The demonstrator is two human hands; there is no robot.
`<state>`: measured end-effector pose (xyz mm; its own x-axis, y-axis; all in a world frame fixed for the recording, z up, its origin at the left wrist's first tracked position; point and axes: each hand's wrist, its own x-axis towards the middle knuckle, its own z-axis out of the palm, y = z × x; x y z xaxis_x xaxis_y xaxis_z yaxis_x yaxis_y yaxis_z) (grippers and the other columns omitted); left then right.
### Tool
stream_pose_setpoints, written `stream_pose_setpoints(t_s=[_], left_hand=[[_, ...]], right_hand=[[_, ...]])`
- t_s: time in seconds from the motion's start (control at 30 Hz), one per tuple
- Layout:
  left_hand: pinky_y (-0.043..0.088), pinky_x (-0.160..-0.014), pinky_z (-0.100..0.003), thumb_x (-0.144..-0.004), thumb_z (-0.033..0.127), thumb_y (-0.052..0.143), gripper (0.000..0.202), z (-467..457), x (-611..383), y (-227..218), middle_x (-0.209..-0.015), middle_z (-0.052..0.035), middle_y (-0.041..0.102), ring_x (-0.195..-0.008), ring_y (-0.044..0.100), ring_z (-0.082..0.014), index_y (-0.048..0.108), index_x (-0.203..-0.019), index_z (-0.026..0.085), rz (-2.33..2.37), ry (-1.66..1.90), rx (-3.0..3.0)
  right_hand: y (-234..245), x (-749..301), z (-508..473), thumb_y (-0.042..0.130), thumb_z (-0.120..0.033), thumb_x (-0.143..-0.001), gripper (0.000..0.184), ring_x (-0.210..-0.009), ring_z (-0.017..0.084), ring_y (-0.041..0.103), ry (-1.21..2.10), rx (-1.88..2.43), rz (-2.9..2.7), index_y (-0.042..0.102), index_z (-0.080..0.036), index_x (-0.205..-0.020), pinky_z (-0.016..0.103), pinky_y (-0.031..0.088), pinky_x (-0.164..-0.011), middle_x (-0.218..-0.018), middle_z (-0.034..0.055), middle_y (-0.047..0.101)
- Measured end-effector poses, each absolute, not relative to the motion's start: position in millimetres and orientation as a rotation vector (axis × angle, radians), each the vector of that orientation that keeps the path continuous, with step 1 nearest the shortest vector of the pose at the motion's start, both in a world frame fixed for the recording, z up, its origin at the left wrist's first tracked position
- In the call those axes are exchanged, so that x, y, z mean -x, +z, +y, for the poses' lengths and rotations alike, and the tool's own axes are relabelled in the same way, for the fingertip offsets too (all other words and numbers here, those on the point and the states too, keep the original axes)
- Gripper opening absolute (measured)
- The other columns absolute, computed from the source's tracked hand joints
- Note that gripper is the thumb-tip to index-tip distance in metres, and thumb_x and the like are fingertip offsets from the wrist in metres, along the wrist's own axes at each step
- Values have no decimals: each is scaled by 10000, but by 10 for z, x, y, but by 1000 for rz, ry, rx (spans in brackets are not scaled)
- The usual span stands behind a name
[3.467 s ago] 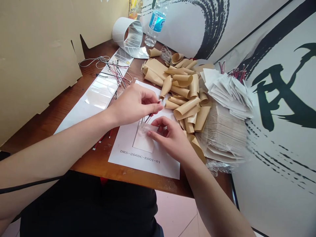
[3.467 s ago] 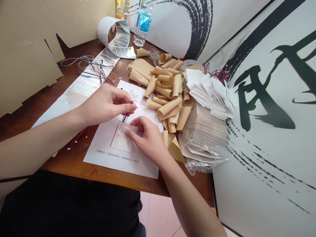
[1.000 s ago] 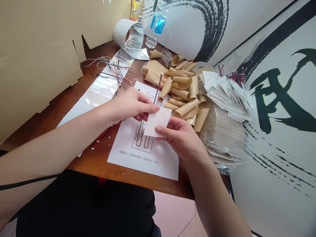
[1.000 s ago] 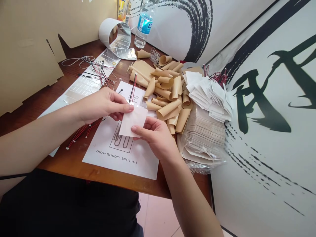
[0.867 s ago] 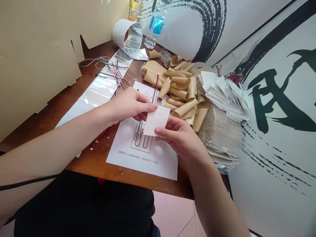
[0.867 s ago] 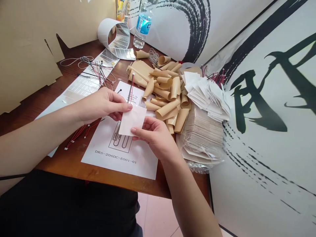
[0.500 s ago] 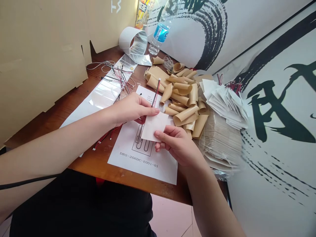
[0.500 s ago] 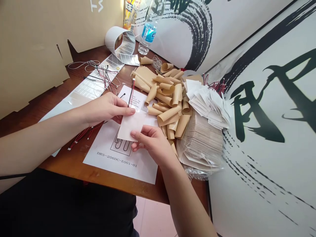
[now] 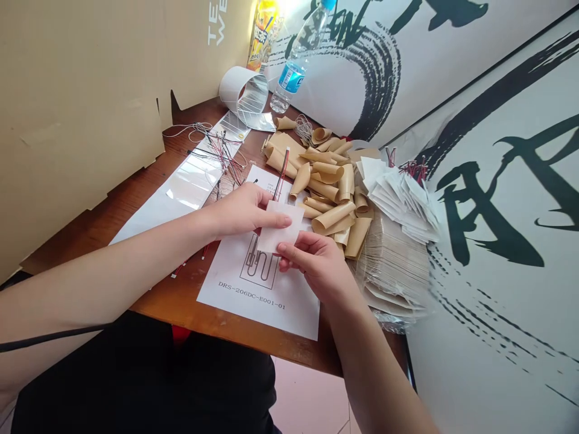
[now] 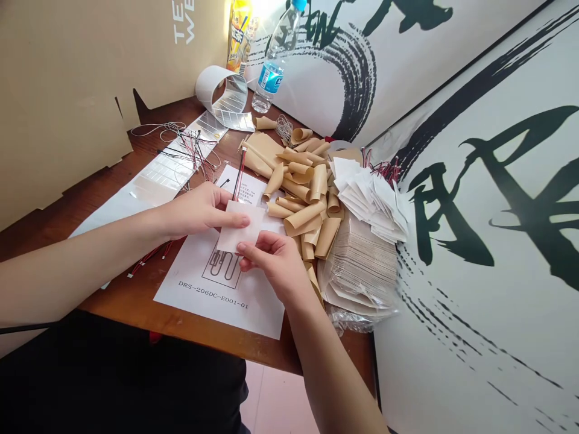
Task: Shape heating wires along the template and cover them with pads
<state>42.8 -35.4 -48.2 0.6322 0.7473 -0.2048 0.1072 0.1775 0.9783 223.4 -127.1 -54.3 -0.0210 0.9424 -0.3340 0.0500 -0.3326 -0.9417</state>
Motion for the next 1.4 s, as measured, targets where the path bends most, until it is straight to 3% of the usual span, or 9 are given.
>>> stream_pose_setpoints(t_s=[0.3,0.4,0.53,0.63,0.77,0.9,1.13,1.27,1.4], left_hand=[[546,-698,-305,-735,242,811,157,-332,-463,-498,-854,-57,778,-755,710,-173,755,-842,143,771,510,-1275],[540,-709,-320,-765,287,820,195,-294,-464,-500,-870,-71,769,-755,704,-175,742,-863,137,833,616,-1200],[511,-675,-293,-895,389,714,260,-275,-459,-447,-785,-42,728,-688,658,-136,713,-815,142,868,652,-1177],[460,-611,-257,-966,430,611,365,-297,-466,-416,-716,-20,681,-641,623,-114,676,-747,145,808,578,-1212],[408,-573,-248,-973,474,573,441,-333,-463,-436,-623,4,607,-559,550,-95,628,-673,155,762,476,-1250],[358,-546,-237,-921,478,646,411,-355,-465,-460,-576,32,533,-525,474,-82,619,-661,161,720,439,-1241],[427,-608,-269,-849,457,711,342,-357,-477,-428,-630,-6,614,-617,559,-129,647,-695,159,709,447,-1077],[471,-707,-294,-850,716,596,575,-307,-417,-425,-900,-89,773,-741,619,-155,770,-849,167,623,308,-1119],[478,-750,-290,-803,856,505,752,-273,-375,-424,-1052,-111,796,-803,638,-169,800,-1011,196,655,273,-1248]], right_hand=[[-565,-2166,-1302,809,-618,-735,465,-549,150,694,1245,1561,-1158,711,-170,-814,287,599,-569,-722,39,743],[-560,-2165,-1331,715,-627,-839,469,-422,107,611,975,1564,-1146,703,-191,-1013,233,496,-406,-725,-1,719],[-532,-2183,-1409,557,-675,-939,559,-294,63,323,709,1544,-1156,558,-212,-627,225,208,-318,-413,-81,384],[-527,-2182,-1437,429,-707,-981,692,-370,78,252,485,1424,-1288,276,-246,-489,267,236,-399,-427,-64,238],[-538,-2143,-1394,761,-571,-847,350,-747,209,616,-164,1404,-1732,680,-238,-773,369,510,-724,-773,46,666],[-570,-2075,-1342,778,-390,-889,317,-1107,282,678,-384,1241,-1986,709,-261,-1169,466,505,-981,-1161,109,745],[-616,-2049,-1343,566,-173,-993,291,-1140,249,713,-234,1261,-2000,759,-308,-1165,455,558,-994,-1199,71,774],[-448,-2159,-1389,467,-143,-1003,383,-1110,231,743,-243,1331,-1876,786,-314,-1131,454,577,-1015,-1158,35,793],[-69,-2609,-1376,525,-154,-945,340,-856,249,794,-666,1496,-1648,804,-222,-1128,399,633,-763,-996,86,822]])
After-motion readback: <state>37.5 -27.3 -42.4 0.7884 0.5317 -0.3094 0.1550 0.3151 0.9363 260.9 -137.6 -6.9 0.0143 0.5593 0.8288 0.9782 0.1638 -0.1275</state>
